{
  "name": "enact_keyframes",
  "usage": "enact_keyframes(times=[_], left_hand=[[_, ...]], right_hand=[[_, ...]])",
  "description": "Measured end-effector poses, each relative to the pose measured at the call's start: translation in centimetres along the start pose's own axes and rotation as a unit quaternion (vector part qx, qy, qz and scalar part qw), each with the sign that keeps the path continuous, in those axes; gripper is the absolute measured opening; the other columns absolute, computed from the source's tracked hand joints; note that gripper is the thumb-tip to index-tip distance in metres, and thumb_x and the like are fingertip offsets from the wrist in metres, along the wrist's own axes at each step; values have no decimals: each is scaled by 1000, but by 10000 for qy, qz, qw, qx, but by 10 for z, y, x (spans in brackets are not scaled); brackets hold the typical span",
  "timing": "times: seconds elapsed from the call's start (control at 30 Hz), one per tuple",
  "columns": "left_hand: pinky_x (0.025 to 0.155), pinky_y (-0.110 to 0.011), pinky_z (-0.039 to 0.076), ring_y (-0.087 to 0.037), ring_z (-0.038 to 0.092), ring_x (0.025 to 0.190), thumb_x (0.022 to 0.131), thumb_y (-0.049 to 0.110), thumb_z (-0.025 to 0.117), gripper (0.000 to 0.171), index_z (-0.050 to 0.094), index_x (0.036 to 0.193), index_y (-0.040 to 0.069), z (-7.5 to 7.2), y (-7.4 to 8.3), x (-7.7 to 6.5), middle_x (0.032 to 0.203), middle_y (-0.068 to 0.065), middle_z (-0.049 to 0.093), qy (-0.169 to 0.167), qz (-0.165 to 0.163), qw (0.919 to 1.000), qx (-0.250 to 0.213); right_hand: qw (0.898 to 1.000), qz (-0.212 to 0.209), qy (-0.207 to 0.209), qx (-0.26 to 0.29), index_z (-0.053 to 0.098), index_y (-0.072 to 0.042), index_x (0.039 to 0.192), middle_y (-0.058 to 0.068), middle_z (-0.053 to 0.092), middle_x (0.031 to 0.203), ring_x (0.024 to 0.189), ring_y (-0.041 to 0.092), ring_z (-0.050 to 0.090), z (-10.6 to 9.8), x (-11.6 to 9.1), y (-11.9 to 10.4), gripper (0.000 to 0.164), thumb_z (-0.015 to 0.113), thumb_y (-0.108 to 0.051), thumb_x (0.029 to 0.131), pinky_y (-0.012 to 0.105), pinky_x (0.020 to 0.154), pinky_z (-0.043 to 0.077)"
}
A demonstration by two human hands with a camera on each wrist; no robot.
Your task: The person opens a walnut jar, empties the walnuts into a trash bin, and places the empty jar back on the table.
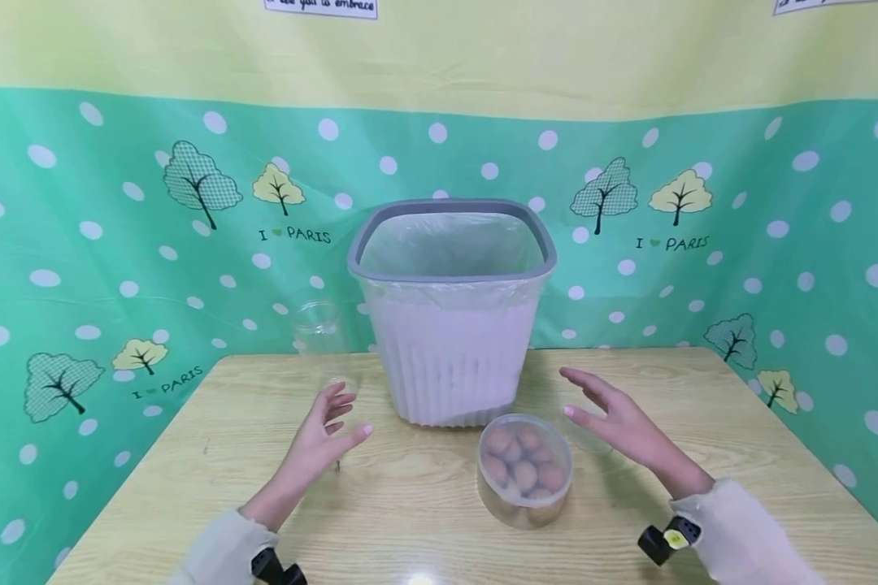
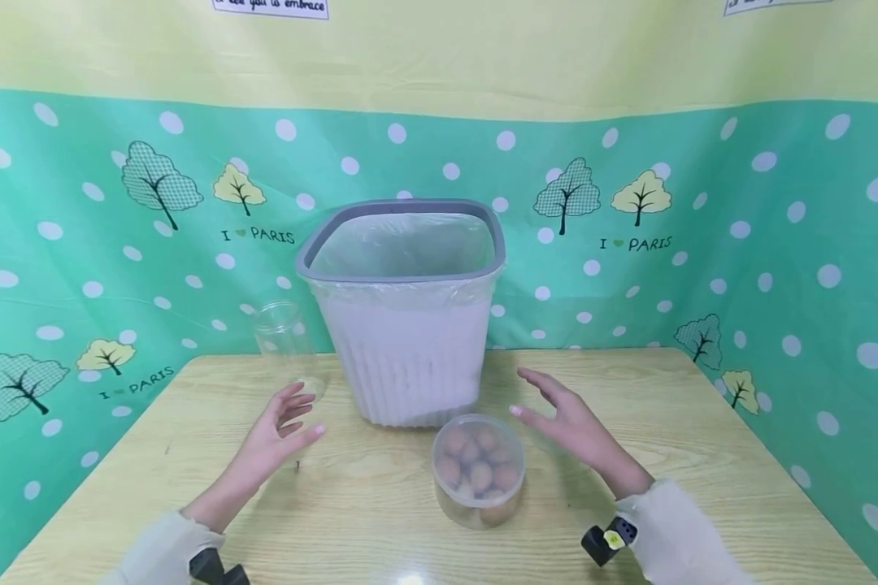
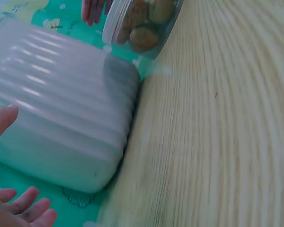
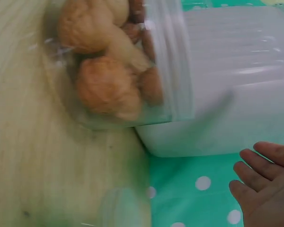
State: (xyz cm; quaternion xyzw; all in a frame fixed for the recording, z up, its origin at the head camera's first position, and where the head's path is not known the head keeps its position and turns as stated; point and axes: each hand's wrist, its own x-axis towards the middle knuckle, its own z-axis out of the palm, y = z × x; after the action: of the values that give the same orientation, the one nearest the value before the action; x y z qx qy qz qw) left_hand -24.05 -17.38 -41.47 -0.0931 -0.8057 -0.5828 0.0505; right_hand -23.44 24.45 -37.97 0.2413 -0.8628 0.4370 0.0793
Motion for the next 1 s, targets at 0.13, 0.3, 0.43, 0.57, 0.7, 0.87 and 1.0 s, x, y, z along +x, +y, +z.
enact_keyframes(times=[0.13, 0.3, 0.43, 0.57, 0.7, 0.87, 1.0], left_hand=[[104, -53, 34, -40, 40, 127, 80, 7, 73, 76, 30, 141, 0, 11, 6, -4, 134, -23, 46, -145, 177, 9996, -170], [103, -54, 35, -40, 42, 125, 78, 6, 75, 73, 35, 139, -1, 25, 15, -11, 132, -23, 49, -400, 271, 9984, -299], [103, -54, 35, -39, 41, 126, 77, 8, 76, 76, 35, 140, -1, 37, 18, -18, 133, -23, 48, -696, 290, 9964, -381], [102, -55, 35, -42, 40, 125, 78, 12, 76, 78, 32, 141, -3, 46, 20, -23, 134, -25, 47, -1082, 510, 9920, -395], [101, -55, 37, -42, 40, 125, 79, 13, 75, 77, 32, 141, -2, 54, 21, -27, 134, -24, 46, -1317, 625, 9883, -452], [101, -55, 37, -41, 39, 126, 79, 13, 74, 76, 32, 141, -1, 65, 24, -28, 136, -24, 44, -1561, 756, 9830, -605], [101, -55, 36, -40, 38, 128, 79, 13, 74, 77, 31, 142, 0, 75, 29, -27, 139, -22, 43, -1746, 831, 9785, -719]], right_hand=[[9992, -1, -325, 229, 33, 7, 141, 26, 37, 143, 131, 44, 32, 7, -8, 14, 63, 62, -15, 91, 7, 101, 25], [9920, -87, -988, 780, 21, 9, 145, 31, 28, 146, 131, 50, 26, 11, -18, 28, 73, 63, -13, 88, 12, 102, 28], [9848, -141, -1316, 1128, 16, 7, 146, 33, 23, 147, 132, 51, 23, 14, -23, 36, 82, 66, -17, 87, 15, 103, 30], [9823, -167, -1366, 1268, 14, 6, 147, 35, 23, 146, 131, 53, 23, 18, -27, 41, 87, 69, -18, 84, 17, 102, 32], [9797, -151, -1423, 1405, 12, 5, 148, 35, 23, 146, 131, 52, 24, 21, -30, 45, 91, 72, -15, 82, 18, 102, 33], [9733, -246, -1569, 1660, 10, 6, 148, 37, 19, 146, 136, 11, 31, 25, -32, 50, 95, 74, -14, 80, 16, 102, 32], [9636, -227, -1772, 1989, 5, 4, 149, 37, 9, 148, 129, -12, 26, 29, -34, 54, 99, 74, -11, 80, 11, 101, 28]])
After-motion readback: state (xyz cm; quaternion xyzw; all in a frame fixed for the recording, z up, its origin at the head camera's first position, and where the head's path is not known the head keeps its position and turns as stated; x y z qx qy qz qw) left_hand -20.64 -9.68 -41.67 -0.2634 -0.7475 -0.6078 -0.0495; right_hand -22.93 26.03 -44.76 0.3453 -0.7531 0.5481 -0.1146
